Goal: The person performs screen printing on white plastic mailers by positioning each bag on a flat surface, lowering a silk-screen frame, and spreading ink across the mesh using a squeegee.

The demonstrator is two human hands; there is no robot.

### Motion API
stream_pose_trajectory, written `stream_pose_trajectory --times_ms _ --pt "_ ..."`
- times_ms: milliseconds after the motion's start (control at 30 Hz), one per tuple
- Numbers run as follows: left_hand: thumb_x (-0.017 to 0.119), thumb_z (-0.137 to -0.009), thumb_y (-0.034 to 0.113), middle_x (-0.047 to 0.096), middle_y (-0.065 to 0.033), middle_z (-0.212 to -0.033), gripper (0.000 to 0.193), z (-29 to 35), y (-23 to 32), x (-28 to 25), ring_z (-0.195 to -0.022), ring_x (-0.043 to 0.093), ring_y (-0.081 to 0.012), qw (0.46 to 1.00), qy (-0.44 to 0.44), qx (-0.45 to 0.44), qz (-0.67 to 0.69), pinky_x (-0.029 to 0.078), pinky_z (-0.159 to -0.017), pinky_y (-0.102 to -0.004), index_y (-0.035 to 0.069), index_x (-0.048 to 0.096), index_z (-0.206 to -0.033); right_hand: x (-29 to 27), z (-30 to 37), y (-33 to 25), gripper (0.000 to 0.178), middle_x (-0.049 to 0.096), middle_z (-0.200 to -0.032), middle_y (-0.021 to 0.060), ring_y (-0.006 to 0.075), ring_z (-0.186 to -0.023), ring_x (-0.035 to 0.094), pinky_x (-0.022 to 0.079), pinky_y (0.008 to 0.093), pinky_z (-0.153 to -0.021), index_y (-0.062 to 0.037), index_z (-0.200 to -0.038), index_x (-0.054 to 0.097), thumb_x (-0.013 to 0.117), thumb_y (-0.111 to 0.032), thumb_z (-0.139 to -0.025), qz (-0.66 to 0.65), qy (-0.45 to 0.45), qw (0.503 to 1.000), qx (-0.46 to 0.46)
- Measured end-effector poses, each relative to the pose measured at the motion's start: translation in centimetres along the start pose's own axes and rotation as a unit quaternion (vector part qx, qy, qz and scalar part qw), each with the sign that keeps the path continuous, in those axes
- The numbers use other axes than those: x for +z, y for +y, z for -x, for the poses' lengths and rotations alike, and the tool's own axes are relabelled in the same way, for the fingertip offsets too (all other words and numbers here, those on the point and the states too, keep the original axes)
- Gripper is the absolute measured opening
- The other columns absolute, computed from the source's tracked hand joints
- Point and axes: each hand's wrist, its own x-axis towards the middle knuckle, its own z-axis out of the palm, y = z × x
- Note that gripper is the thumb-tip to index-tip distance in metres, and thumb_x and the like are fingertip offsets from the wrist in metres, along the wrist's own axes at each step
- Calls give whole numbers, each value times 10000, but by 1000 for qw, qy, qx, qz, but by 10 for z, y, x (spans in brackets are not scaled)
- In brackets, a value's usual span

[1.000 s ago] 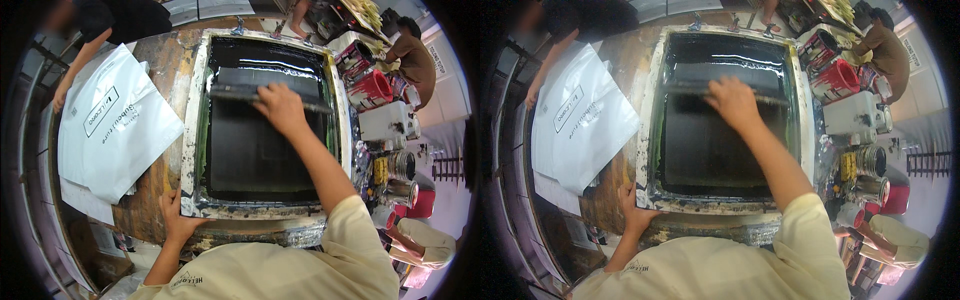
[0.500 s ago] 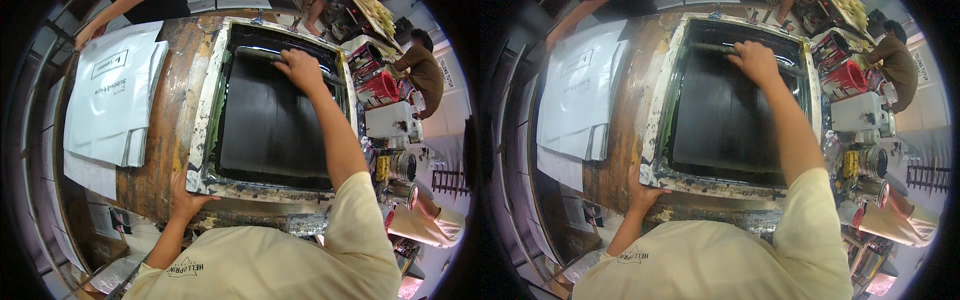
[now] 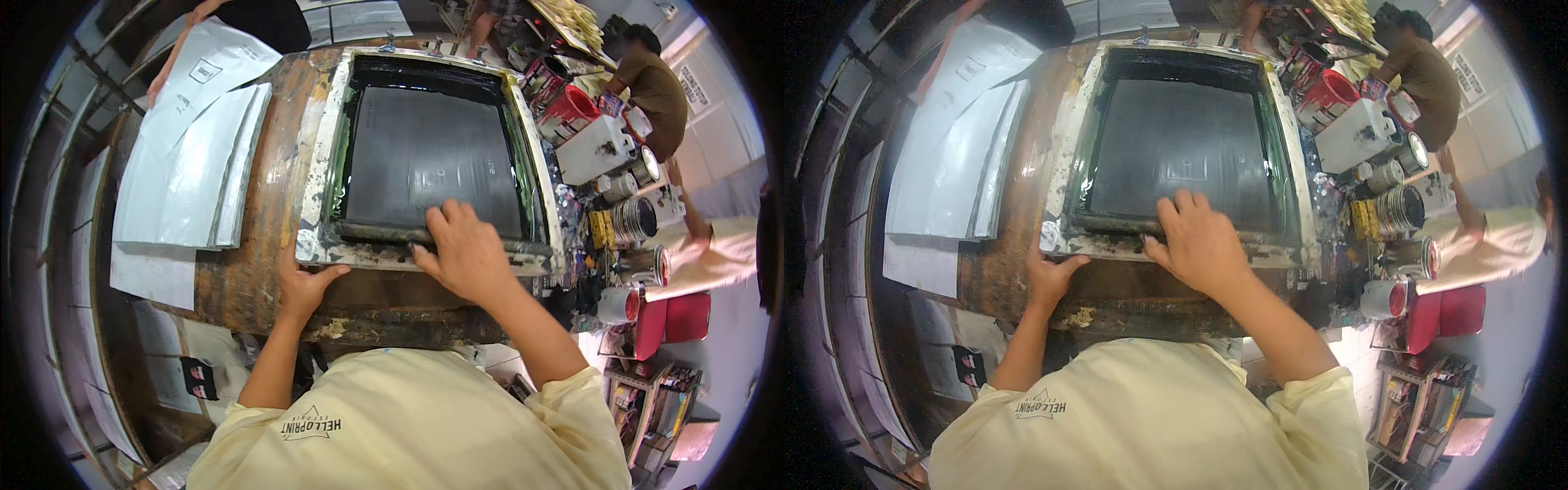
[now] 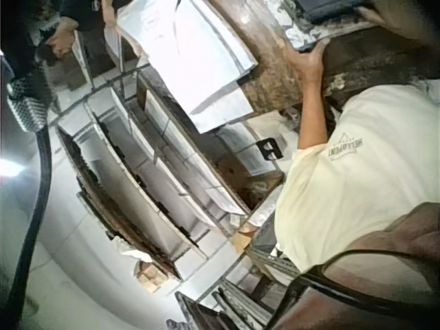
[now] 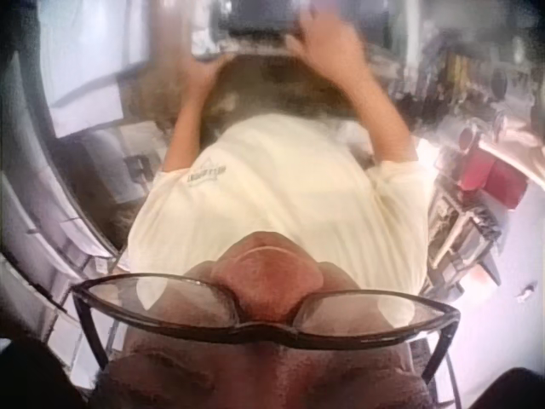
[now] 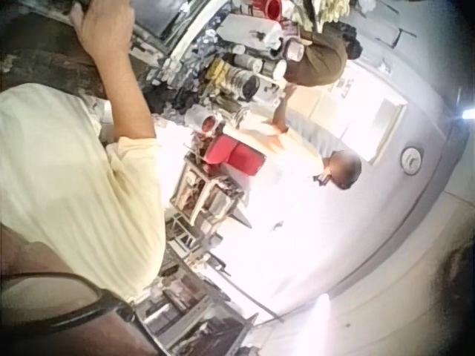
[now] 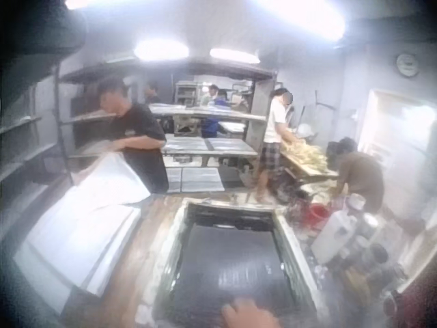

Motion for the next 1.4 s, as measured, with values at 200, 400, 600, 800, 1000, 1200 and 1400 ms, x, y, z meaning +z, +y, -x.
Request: stream_pose_trajectory --times_ms 200,400,600,800,1000,1200,1400 --pt "926 -863 273 601 -117 -1425 905 -46 117 17 -1255 591 -187 989 89 53 102 476 -1069 -353 -22 451 -1574 -80 -36 -9 336 613 -904 101 298 -931 629 441 514 -899 -81 -1008 651 739 -387 -900 138 227 964 -31" --pt "655 -945 704 289 -353 -1656 1088 -25 85 32 -1586 218 -487 878 -97 112 -454 39 -1269 -693 6 267 -1684 -128 -94 9 302 693 -778 85 307 -779 679 399 476 -803 -88 -807 699 710 -379 -889 158 341 925 -56" --pt "469 -900 901 172 -318 -1742 1203 28 18 51 -1641 43 -478 824 -154 37 -544 -129 -1204 -764 -5 300 -1673 -157 -115 10 317 696 -885 158 367 -878 663 412 458 -833 -48 -970 693 609 -354 -962 154 289 944 -39" --pt "538 -921 833 268 -256 -1737 1154 21 30 57 -1638 104 -462 837 -148 6 -527 -100 -1215 -763 -50 344 -1638 -169 -128 21 422 709 -882 215 412 -822 663 474 452 -807 -58 -1047 744 569 -439 -998 145 269 952 -26" --pt "808 -936 378 654 -228 -1440 629 -42 73 71 -1304 619 -406 909 -26 182 -375 460 -1106 -561 -39 652 -1379 -177 -145 17 472 691 -742 203 357 -685 680 547 456 -716 10 -848 709 582 -431 -959 54 273 959 61" --pt "746 -942 53 742 -224 -1281 342 -74 111 77 -981 759 -311 959 70 172 -213 611 -798 -378 -21 732 -1275 -193 -148 22 440 700 -871 242 441 -778 677 519 481 -750 -25 -1023 730 568 -433 -1003 55 245 968 -11" --pt "655 -962 -25 758 -160 -1183 450 -86 80 -15 -873 678 -114 986 146 9 -79 542 -691 -250 -20 667 -1412 -181 -141 16 356 685 -905 211 418 -854 596 436 444 -855 -16 -988 691 585 -356 -976 122 286 950 -18"
